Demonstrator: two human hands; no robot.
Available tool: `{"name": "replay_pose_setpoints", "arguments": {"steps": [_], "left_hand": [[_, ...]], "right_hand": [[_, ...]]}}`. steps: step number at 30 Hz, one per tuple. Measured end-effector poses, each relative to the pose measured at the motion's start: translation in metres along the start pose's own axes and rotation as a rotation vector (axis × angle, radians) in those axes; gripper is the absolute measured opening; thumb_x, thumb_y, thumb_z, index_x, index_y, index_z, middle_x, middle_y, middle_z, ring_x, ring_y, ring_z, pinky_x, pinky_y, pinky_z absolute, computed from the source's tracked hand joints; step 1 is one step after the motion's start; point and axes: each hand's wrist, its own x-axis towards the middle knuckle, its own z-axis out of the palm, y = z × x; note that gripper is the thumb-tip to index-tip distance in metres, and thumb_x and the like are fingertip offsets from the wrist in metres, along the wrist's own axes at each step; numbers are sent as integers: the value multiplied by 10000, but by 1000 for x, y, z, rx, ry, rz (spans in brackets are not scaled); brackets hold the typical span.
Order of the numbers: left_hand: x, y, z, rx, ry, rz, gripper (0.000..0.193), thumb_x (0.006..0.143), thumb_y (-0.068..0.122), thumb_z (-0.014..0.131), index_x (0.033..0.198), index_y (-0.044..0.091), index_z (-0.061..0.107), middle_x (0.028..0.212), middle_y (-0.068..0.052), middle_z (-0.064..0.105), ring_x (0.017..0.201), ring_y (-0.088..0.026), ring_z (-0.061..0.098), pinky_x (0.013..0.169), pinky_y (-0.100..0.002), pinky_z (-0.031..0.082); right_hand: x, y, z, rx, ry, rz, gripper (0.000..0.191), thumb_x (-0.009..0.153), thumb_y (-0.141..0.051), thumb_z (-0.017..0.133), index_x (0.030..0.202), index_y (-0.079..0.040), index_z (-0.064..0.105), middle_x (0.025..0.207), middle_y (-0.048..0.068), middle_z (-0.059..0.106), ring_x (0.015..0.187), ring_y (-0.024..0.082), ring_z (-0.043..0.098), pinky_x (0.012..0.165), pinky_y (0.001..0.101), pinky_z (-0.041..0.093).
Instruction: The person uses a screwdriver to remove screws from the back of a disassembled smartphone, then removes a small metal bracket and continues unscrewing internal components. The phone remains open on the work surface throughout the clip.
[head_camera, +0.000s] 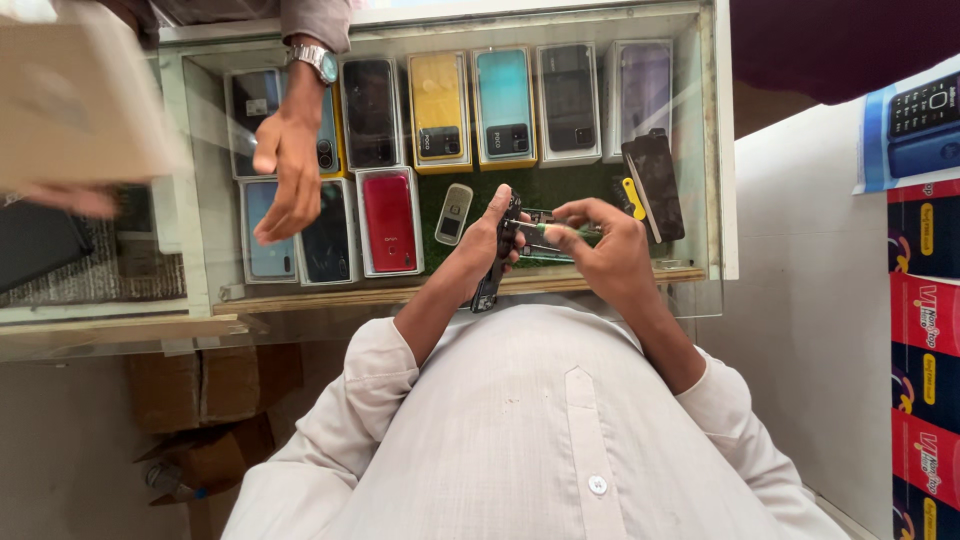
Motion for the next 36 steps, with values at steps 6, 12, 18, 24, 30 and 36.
{"name": "replay_pose_setpoints", "arguments": {"steps": [6, 12, 18, 24, 30, 36], "left_hand": [[1, 2, 6, -10, -4, -6, 706, 925, 760, 426, 1073, 106, 647, 704, 19, 590, 594, -104, 551, 551, -279, 462], [2, 7, 8, -76, -57, 11, 760, 945, 758, 366, 1128, 73, 641, 776, -35, 676, 654, -127, 646, 548, -284, 516], [1, 14, 7, -374, -207, -63, 867, 939, 787, 323, 1164, 8, 629, 898, -154, 746, 722, -200, 716, 585, -327, 577], [6, 11, 3, -358, -209, -4, 873, 945, 792, 309, 1137, 3, 626, 936, -198, 746, 781, -261, 741, 619, -364, 606], [12, 2, 4, -290, -125, -36, 845, 942, 812, 304, 1087, 44, 624, 949, -177, 745, 825, -244, 749, 609, -348, 593], [9, 7, 2, -334, -163, -8, 815, 965, 784, 332, 1098, 37, 630, 970, -159, 750, 851, -248, 755, 609, -342, 594]], "right_hand": [[-2, 5, -7, 61, 0, 39, 226, 845, -123, 853, 1023, -27, 753, 926, 57, 734, 692, 102, 629, 616, 249, 505], [-7, 10, -17, 108, -8, 144, 232, 848, -154, 841, 1022, -42, 735, 934, 29, 737, 744, 84, 687, 631, 252, 537], [-15, 28, -19, 77, -11, 169, 213, 855, -168, 844, 1008, -51, 754, 943, 52, 737, 809, 102, 715, 684, 260, 571], [-25, 46, -13, -47, -2, 252, 219, 858, -218, 834, 994, -55, 779, 842, 59, 766, 763, 123, 710, 686, 295, 539], [-37, 58, -12, -83, 80, 288, 203, 886, -228, 805, 993, -57, 783, 800, 54, 758, 731, 102, 690, 663, 282, 523], [-38, 63, -16, 97, 147, 461, 220, 951, -232, 738, 1059, -41, 762, 724, 23, 676, 573, 77, 545, 505, 259, 421]]}}
